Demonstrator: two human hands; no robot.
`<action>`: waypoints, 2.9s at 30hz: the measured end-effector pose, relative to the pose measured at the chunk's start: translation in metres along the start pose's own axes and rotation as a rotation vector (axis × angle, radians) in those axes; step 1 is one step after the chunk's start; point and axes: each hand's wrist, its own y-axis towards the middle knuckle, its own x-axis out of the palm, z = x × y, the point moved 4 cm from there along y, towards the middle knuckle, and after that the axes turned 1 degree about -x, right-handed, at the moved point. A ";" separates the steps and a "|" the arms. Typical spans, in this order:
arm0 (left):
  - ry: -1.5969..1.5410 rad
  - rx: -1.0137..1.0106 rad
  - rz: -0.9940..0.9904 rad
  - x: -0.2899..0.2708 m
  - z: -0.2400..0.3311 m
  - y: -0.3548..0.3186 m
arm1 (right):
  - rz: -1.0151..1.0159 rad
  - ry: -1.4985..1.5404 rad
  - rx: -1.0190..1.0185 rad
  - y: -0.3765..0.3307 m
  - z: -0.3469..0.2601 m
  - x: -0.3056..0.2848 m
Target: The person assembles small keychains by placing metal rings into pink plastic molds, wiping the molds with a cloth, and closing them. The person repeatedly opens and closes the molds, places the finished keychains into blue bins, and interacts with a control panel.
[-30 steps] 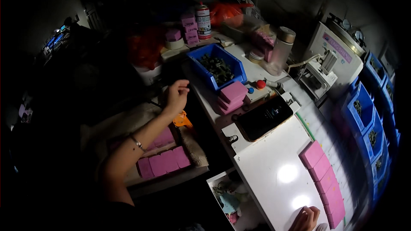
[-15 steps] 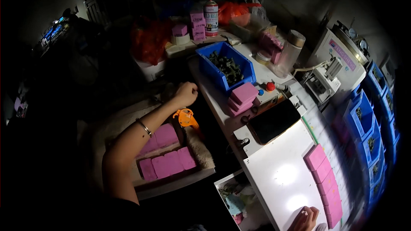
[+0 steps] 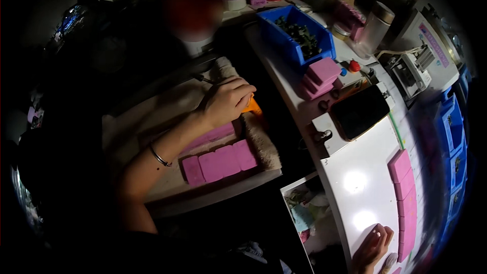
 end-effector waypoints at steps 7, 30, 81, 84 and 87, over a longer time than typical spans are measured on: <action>0.465 -0.167 -0.368 -0.019 -0.025 -0.015 | 0.101 0.074 -0.103 0.007 -0.009 0.014; 1.022 -0.172 -0.119 -0.015 -0.111 0.049 | 0.215 0.099 -0.163 0.009 -0.001 0.003; -0.327 1.205 -0.493 0.298 0.720 -0.032 | -0.212 -0.028 1.045 -0.262 0.392 -0.183; -0.361 1.220 -0.449 0.301 0.729 -0.042 | -0.234 -0.005 1.067 -0.263 0.385 -0.186; -0.389 1.196 -0.483 0.299 0.730 -0.043 | -0.240 -0.030 1.050 -0.262 0.380 -0.183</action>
